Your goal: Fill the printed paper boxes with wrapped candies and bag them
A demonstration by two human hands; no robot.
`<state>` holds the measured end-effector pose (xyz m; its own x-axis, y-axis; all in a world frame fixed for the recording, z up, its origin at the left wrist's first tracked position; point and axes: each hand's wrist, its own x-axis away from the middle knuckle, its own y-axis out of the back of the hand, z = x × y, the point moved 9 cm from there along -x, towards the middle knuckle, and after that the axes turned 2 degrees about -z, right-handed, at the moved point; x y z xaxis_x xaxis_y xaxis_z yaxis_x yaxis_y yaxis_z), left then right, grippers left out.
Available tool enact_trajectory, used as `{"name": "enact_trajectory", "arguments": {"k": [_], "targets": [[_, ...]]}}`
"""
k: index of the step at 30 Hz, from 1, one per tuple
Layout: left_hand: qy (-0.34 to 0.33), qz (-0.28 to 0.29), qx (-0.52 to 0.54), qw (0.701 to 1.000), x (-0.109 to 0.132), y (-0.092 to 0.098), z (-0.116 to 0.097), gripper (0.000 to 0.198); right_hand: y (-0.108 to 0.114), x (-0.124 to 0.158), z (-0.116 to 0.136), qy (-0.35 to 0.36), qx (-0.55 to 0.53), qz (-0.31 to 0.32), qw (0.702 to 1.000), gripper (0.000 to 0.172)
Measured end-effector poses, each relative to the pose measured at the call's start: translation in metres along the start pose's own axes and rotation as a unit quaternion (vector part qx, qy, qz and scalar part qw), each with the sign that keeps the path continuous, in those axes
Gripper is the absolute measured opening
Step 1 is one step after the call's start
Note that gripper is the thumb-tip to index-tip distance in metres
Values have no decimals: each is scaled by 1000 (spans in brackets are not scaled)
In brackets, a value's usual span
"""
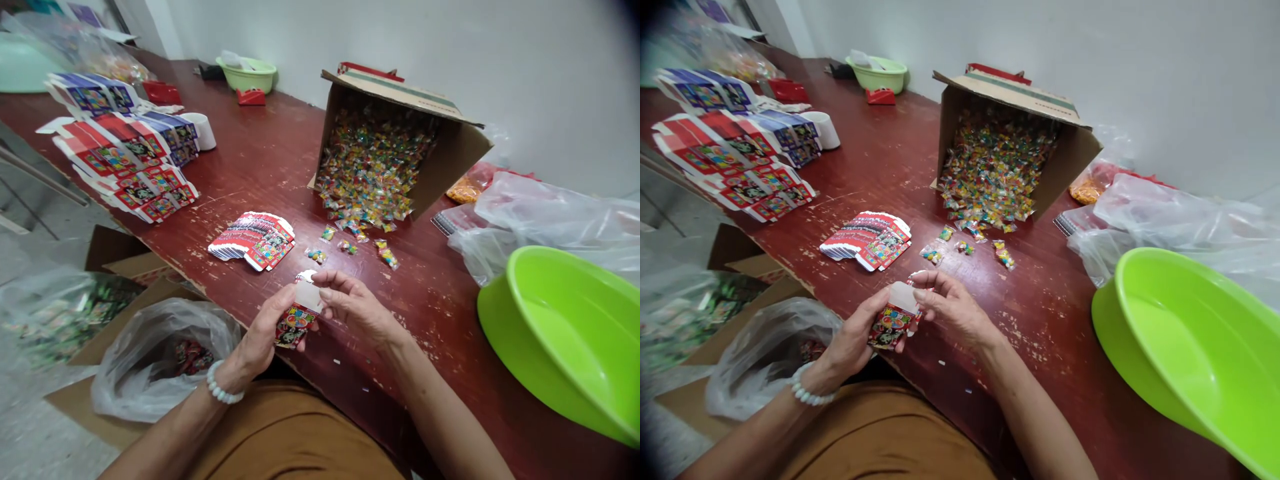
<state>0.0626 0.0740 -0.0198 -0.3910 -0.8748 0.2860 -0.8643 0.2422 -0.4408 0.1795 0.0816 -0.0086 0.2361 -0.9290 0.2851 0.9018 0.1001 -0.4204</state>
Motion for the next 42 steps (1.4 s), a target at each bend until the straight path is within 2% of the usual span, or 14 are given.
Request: {"name": "enact_trajectory", "arguments": {"k": [5, 7, 9, 11, 13, 14, 16, 19, 22, 29, 31, 34, 39, 42], "targets": [[-10, 17, 18, 1000, 1, -8, 4, 36, -12, -3, -20, -5, -39, 33, 999, 47], [-14, 20, 30, 999, 0, -8, 7, 33, -15, -5, -24, 13, -27, 22, 999, 40], [11, 19, 62, 998, -1, -8, 11, 30, -10, -4, -14, 88, 31, -30, 995, 26], [71, 34, 110, 991, 0, -11, 19, 34, -8, 6, 8, 203, 139, -72, 967, 17], [117, 50, 152, 980, 1, -14, 21, 42, -18, 17, 24, 289, 241, -58, 925, 14], [122, 52, 164, 978, 2, -15, 19, 44, -24, 20, 26, 302, 273, -37, 912, 15], [102, 38, 169, 980, 1, -12, 15, 45, -26, 19, 22, 269, 278, -18, 922, 15], [77, 13, 142, 987, 1, -7, 15, 53, -17, 8, 5, 143, 170, -39, 974, 20], [48, 0, 104, 993, 1, -3, 15, 64, -19, 1, -6, 78, 72, -32, 994, 24], [23, -12, 53, 998, -1, 4, 12, 75, -16, -5, -11, 84, 77, -65, 991, 27], [23, -5, 46, 999, 0, 5, 14, 75, -17, -4, -12, 81, 74, -55, 992, 27], [35, -6, 51, 998, 0, 6, 18, 69, -23, 0, -8, 91, 67, -31, 993, 27], [55, -35, 91, 994, -2, 10, 15, 57, -28, 4, -7, 120, 112, -33, 986, 23], [56, -38, 107, 992, -4, 11, 10, 56, -27, 0, -9, 127, 118, -50, 984, 35]]}}
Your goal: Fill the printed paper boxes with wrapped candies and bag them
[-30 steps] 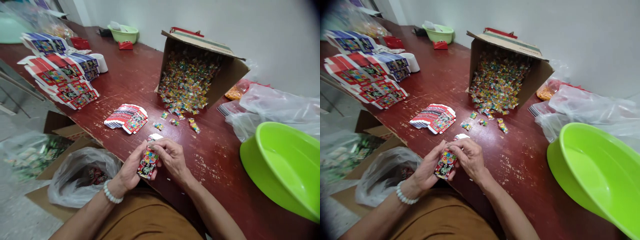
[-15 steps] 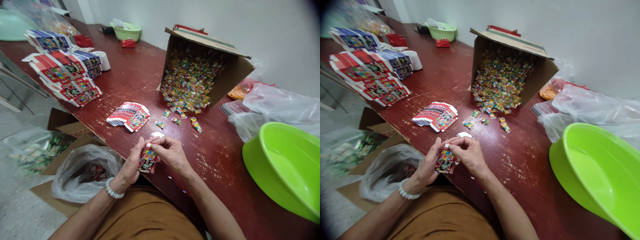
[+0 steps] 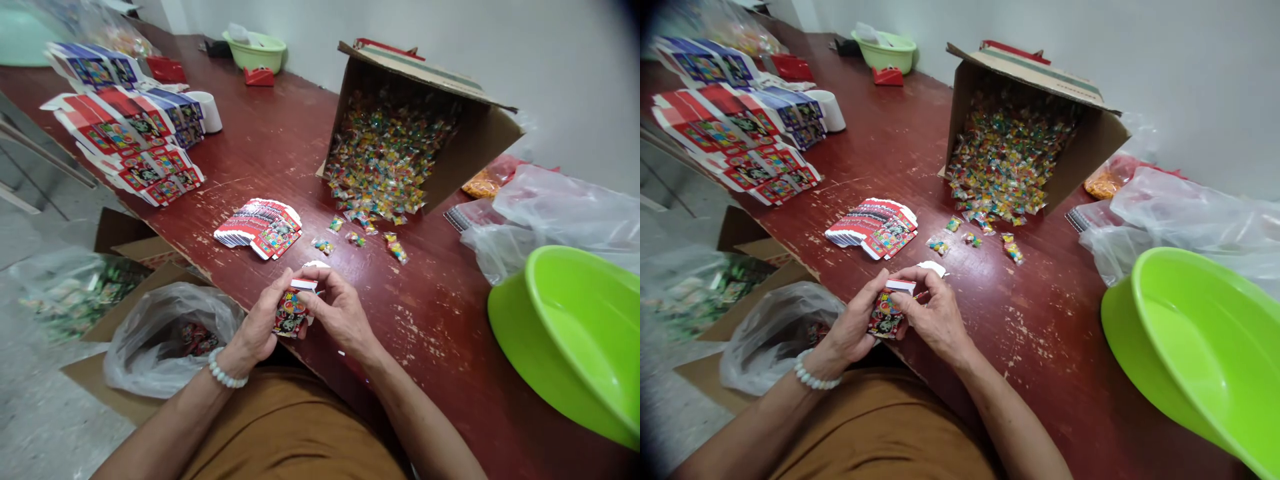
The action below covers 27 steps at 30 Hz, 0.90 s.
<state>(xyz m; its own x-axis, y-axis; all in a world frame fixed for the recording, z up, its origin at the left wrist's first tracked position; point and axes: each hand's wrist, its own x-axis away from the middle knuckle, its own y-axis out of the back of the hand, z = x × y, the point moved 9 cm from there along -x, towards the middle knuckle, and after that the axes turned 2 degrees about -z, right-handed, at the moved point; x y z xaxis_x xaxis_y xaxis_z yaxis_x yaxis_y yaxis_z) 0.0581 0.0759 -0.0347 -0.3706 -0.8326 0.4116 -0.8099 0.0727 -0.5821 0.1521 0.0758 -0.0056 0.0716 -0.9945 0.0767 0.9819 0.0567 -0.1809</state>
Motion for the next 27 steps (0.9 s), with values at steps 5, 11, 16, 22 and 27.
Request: {"name": "enact_trajectory", "arguments": {"k": [5, 11, 16, 22, 27], "targets": [[10, 22, 40, 999, 2, -6, 0, 59, 13, -4, 1, 18, -27, -68, 997, 51], [-9, 2, 89, 996, 1, -6, 1, 46, 18, 4, -13, -17, 12, -84, 996, 34], [-27, -8, 98, 995, 2, -7, -3, 43, 14, 2, -4, 13, 44, -58, 997, 24], [-26, -10, 102, 994, 2, -8, -2, 44, 12, -1, 4, 38, 67, -47, 996, 18], [-47, -13, 94, 994, 2, -4, -3, 43, 13, -2, -7, -1, -12, -59, 998, 38]]}}
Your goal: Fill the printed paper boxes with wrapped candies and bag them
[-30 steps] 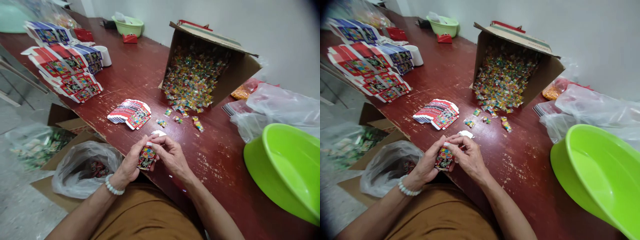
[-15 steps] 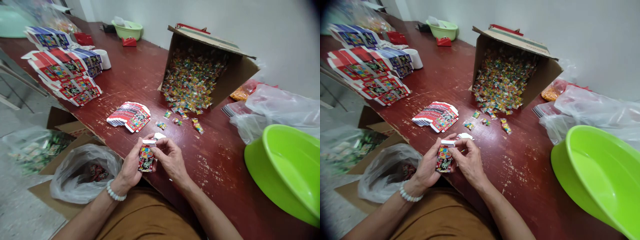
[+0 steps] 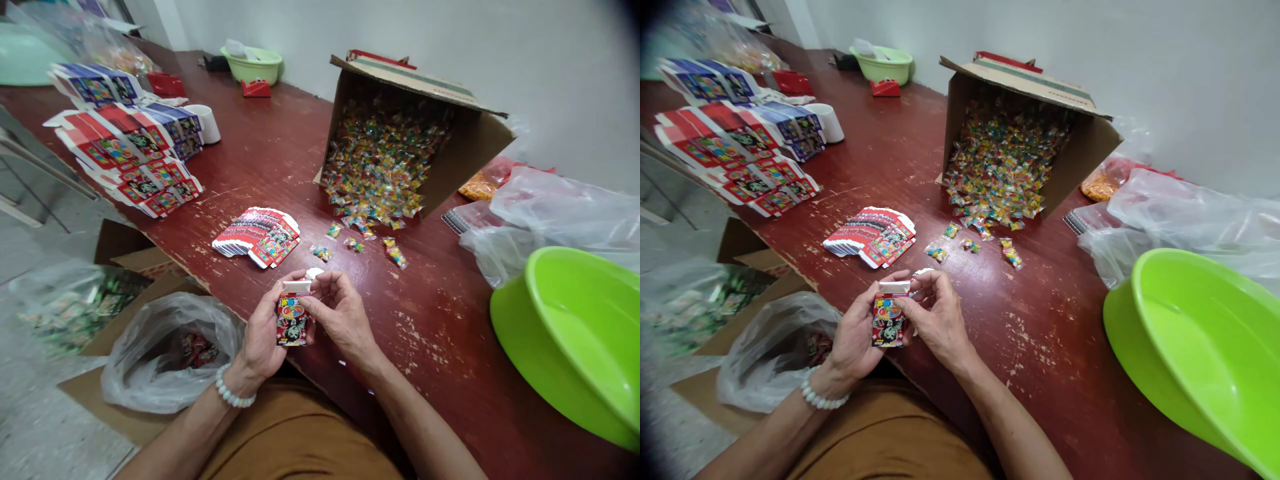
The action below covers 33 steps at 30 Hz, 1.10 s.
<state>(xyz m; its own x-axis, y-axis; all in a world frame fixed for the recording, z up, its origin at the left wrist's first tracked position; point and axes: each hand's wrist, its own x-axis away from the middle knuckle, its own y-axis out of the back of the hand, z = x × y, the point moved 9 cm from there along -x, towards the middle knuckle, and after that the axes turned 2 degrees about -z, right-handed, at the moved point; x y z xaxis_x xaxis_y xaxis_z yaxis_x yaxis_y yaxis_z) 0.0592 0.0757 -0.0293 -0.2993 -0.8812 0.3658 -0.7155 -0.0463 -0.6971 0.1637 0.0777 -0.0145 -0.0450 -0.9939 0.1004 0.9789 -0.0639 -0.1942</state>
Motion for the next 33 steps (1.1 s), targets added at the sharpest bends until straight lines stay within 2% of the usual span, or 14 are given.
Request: {"name": "enact_trajectory", "arguments": {"k": [6, 11, 13, 15, 17, 18, 20, 22, 24, 26, 30, 33], "targets": [[-27, -16, -20, 999, 1, 2, -2, 44, -5, -1, -10, -54, -28, 36, 997, 36], [-32, -23, -22, 999, 2, 4, -4, 44, -9, -3, -13, -58, -68, 57, 994, 37], [-32, -16, -26, 999, 2, 3, -4, 43, -6, -6, -5, -21, -26, 64, 997, 31], [-35, -11, -36, 999, 3, 2, -5, 43, -2, -8, 12, 71, 60, 63, 994, 20], [-36, -14, -40, 998, 3, 2, -6, 43, 0, -5, 30, 167, 136, 53, 975, 9], [-35, -15, -39, 999, 4, 2, -6, 43, 1, -3, 35, 193, 152, 48, 968, 5], [-29, -8, -38, 999, 3, 1, -4, 43, 2, -3, 34, 187, 137, 43, 972, 5], [-19, 2, -43, 999, 2, 0, -1, 42, 4, -5, 26, 148, 103, 27, 983, 6], [-17, 3, -51, 999, 2, 2, 1, 41, 5, -7, 19, 124, 92, 17, 988, 16], [-14, 4, -56, 998, 1, 4, 3, 42, 1, -7, 21, 140, 117, 40, 982, 21], [14, 7, -59, 998, -1, 7, 9, 51, -13, 0, 40, 223, 177, 119, 951, 8], [36, -2, -80, 996, -3, 10, 14, 58, -13, 5, 46, 224, 161, 138, 951, 6]]}}
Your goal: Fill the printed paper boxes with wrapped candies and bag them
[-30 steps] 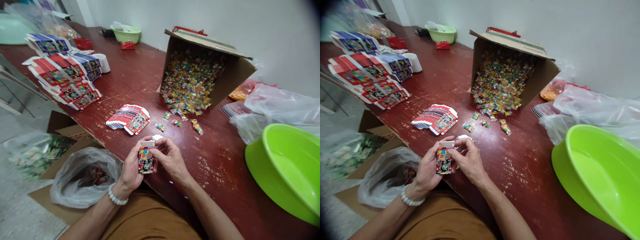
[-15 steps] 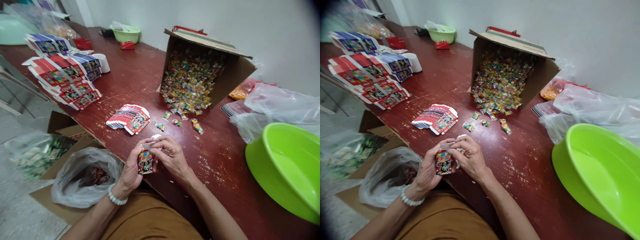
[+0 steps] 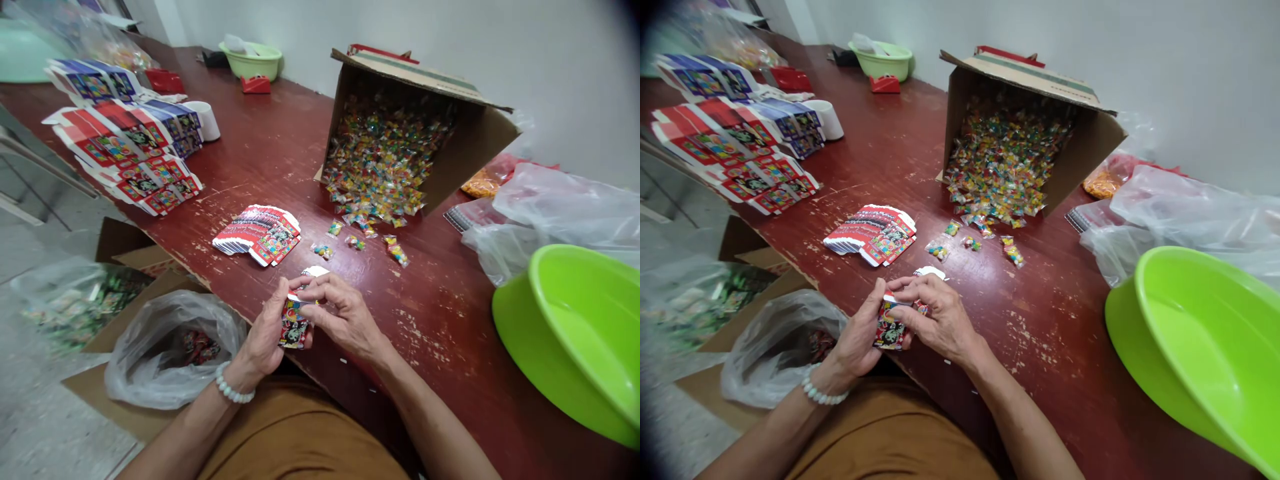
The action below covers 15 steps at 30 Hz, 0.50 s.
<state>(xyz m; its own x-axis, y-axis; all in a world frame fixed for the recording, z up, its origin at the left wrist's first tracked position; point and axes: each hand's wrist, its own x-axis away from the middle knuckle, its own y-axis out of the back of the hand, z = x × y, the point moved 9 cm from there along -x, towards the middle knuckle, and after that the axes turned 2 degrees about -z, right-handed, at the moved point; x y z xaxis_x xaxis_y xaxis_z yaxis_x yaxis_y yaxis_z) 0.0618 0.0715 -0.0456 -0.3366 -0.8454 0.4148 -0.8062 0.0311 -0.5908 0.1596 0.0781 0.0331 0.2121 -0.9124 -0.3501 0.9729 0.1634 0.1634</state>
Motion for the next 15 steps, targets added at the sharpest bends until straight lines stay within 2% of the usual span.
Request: {"name": "enact_trajectory", "arguments": {"k": [5, 11, 13, 15], "targets": [[3, 16, -36, 999, -3, -4, 4, 69, 3, 2, -19, -96, -30, -21, 995, 4], [3, 20, -68, 997, -3, -3, 4, 81, -4, 0, -43, -214, -170, -26, 962, 19], [12, 20, -61, 998, -3, -2, 4, 79, -3, 0, -41, -211, -161, -31, 964, 20], [32, 22, -36, 999, -3, -1, 6, 71, -3, 0, -32, -175, -126, -21, 976, 17]]}}
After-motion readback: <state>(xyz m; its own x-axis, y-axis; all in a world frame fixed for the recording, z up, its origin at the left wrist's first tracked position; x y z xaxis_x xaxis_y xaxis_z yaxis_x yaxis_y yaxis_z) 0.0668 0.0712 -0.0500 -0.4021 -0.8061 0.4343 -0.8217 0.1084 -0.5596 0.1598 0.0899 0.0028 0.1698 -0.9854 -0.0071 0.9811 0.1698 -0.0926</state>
